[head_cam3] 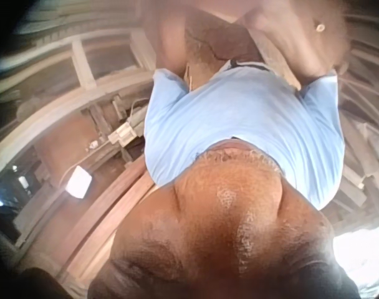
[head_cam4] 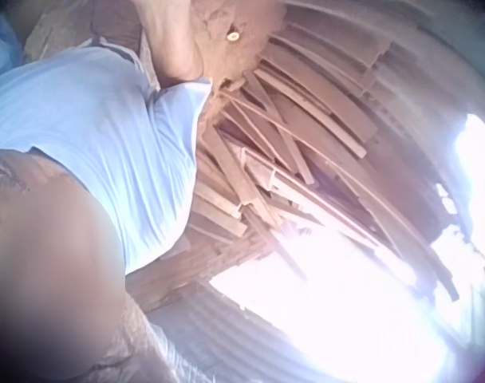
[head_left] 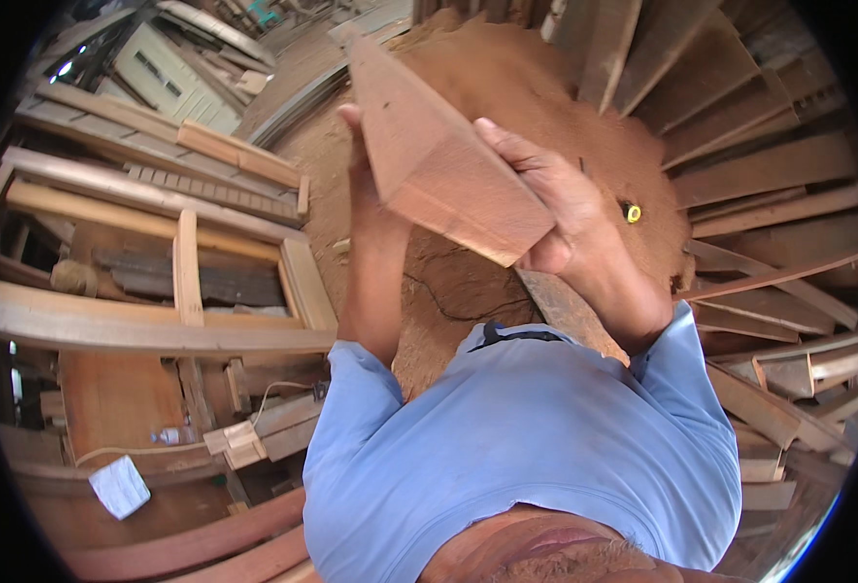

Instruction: The person picks up a wooden plank, inspects it, and uses a handheld electric sander to smooth its surface. The person repeatedly flips the plank and continues sanding different sections.

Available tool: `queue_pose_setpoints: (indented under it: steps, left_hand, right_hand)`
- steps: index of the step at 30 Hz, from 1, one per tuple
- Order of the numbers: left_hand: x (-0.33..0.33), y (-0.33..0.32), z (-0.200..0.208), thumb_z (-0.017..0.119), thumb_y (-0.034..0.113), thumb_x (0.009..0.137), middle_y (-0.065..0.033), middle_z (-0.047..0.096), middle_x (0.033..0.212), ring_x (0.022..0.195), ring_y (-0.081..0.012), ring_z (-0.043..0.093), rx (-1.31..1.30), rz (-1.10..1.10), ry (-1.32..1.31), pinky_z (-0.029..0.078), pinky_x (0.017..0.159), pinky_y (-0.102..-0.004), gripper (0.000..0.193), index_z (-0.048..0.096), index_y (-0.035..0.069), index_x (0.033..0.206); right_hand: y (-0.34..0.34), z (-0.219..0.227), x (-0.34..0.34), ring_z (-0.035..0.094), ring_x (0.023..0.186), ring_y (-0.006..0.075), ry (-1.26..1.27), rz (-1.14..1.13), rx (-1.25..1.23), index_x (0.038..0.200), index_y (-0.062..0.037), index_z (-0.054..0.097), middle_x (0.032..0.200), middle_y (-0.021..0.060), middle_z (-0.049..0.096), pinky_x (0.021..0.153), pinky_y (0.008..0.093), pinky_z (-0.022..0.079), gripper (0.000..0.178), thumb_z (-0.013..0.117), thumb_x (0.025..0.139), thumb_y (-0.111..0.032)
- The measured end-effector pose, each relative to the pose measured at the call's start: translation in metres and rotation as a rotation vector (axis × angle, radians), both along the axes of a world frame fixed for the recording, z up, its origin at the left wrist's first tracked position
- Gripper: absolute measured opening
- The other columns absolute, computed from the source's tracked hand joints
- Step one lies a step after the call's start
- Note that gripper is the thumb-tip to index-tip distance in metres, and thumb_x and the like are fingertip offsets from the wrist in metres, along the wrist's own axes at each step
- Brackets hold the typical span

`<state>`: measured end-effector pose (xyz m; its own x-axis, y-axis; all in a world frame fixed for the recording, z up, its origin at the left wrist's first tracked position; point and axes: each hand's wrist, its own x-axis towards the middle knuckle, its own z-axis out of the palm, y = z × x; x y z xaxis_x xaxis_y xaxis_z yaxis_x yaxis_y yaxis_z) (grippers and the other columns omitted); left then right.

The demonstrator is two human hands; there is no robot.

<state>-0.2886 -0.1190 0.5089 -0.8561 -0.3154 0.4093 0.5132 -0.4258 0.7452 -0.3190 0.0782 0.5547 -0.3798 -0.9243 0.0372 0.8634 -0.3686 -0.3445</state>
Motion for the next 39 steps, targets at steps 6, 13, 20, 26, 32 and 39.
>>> queue_pose_setpoints:
  steps: [6, 13, 20, 26, 32, 39]
  left_hand:
    - [-0.012, 0.002, -0.044, 0.051, 0.057, 0.098, -0.016, 0.046, 0.146, 0.125, -0.0289, 0.055, 0.141, 0.077, -0.217, 0.048, 0.107, -0.0414, 0.076, 0.036, 0.003, 0.149]
    - [-0.014, 0.06, -0.109, 0.057, 0.044, 0.1, -0.0228, 0.039, 0.151, 0.129, -0.0322, 0.051, -0.296, 0.223, -0.357, 0.052, 0.099, -0.047, 0.069, 0.036, 0.002, 0.15]
    - [0.003, 0.085, -0.211, 0.055, 0.047, 0.098, -0.0217, 0.038, 0.152, 0.13, -0.0328, 0.048, -0.005, 0.226, -0.553, 0.048, 0.101, -0.0481, 0.071, 0.037, 0.002, 0.15]
    - [0.062, 0.093, -0.304, 0.054, 0.05, 0.097, -0.0208, 0.038, 0.152, 0.132, -0.0332, 0.046, 0.167, 0.331, -0.748, 0.045, 0.104, -0.0491, 0.073, 0.038, 0.003, 0.15]
    - [0.044, 0.093, -0.296, 0.052, 0.053, 0.096, -0.0199, 0.037, 0.153, 0.133, -0.0337, 0.044, 0.223, 0.331, -0.684, 0.042, 0.106, -0.0501, 0.074, 0.039, 0.003, 0.149]
    - [-0.001, 0.087, -0.252, 0.05, 0.057, 0.095, -0.0189, 0.037, 0.153, 0.135, -0.0343, 0.042, 0.297, 0.298, -0.526, 0.039, 0.109, -0.0513, 0.077, 0.04, 0.003, 0.149]
  right_hand:
    - [0.02, -0.031, -0.005, 0.061, 0.121, 0.0226, 0.032, -0.003, 0.102, 0.141, -0.0007, 0.047, 0.138, 0.015, 0.058, 0.104, 0.0395, 0.051, 0.059, 0.057, 0.101, -0.042]
    - [0.077, -0.116, -0.013, 0.068, 0.108, 0.0234, -0.035, -0.182, 0.488, 0.131, 0.0008, 0.059, 0.123, 0.0159, 0.067, 0.093, 0.0405, 0.057, 0.054, 0.067, 0.096, -0.04]
    - [0.095, -0.19, -0.005, 0.066, 0.111, 0.0245, 0.163, -0.377, 0.806, 0.131, 0.0047, 0.059, 0.122, 0.0184, 0.067, 0.098, 0.0402, 0.052, 0.056, 0.066, 0.097, -0.039]
    - [0.098, -0.204, 0.003, 0.057, 0.123, 0.0279, 0.372, -0.328, 1.032, 0.131, 0.0011, 0.063, 0.135, 0.0209, 0.061, 0.104, 0.0405, 0.047, 0.053, 0.063, 0.099, -0.041]
    - [0.094, -0.249, -0.007, 0.058, 0.121, 0.0266, 0.415, -0.375, 1.016, 0.128, 0.0008, 0.066, 0.132, 0.0191, 0.063, 0.101, 0.0378, 0.048, 0.052, 0.062, 0.099, -0.042]
    - [0.097, -0.214, 0.003, 0.06, 0.119, 0.0262, 0.364, -0.398, 0.963, 0.129, 0.0011, 0.064, 0.132, 0.0181, 0.063, 0.1, 0.0395, 0.049, 0.051, 0.058, 0.102, -0.041]
